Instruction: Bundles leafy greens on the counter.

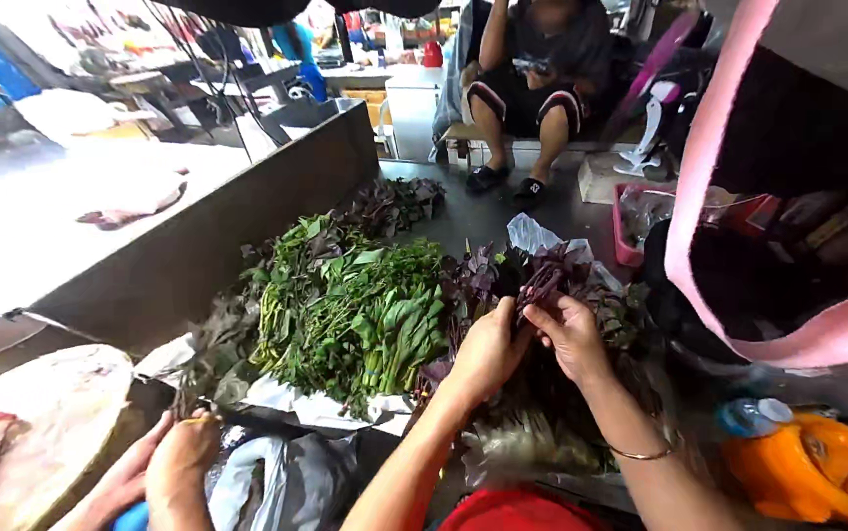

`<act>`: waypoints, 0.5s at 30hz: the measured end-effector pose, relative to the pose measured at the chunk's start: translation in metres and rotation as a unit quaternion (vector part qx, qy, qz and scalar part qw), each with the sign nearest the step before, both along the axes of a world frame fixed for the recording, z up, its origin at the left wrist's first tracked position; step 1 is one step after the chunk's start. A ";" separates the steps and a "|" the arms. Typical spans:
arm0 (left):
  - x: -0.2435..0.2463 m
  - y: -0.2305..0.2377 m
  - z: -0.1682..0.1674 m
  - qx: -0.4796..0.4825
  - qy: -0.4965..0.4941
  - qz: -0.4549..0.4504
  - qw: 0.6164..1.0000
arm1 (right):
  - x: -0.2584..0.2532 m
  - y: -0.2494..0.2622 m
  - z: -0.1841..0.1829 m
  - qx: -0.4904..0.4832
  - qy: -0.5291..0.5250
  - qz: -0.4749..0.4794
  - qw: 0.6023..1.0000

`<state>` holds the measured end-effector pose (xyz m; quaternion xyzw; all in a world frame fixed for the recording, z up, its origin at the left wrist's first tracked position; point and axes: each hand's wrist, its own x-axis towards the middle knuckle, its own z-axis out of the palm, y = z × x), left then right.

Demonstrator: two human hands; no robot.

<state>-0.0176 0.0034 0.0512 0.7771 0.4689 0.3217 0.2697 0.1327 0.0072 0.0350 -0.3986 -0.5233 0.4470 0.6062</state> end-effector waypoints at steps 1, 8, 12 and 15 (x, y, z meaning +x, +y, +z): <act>-0.002 -0.004 -0.003 0.019 -0.004 -0.002 1.000 | 0.000 -0.001 0.003 0.018 -0.014 0.005 1.000; -0.011 -0.013 -0.014 0.073 -0.052 -0.002 0.996 | -0.002 -0.008 0.016 0.053 -0.012 0.018 0.998; -0.009 -0.015 -0.015 0.101 -0.047 0.022 0.994 | -0.002 -0.010 0.017 0.158 -0.060 -0.067 0.983; -0.006 -0.020 -0.010 0.089 -0.035 0.023 0.995 | 0.002 -0.013 0.023 0.177 -0.080 -0.094 0.976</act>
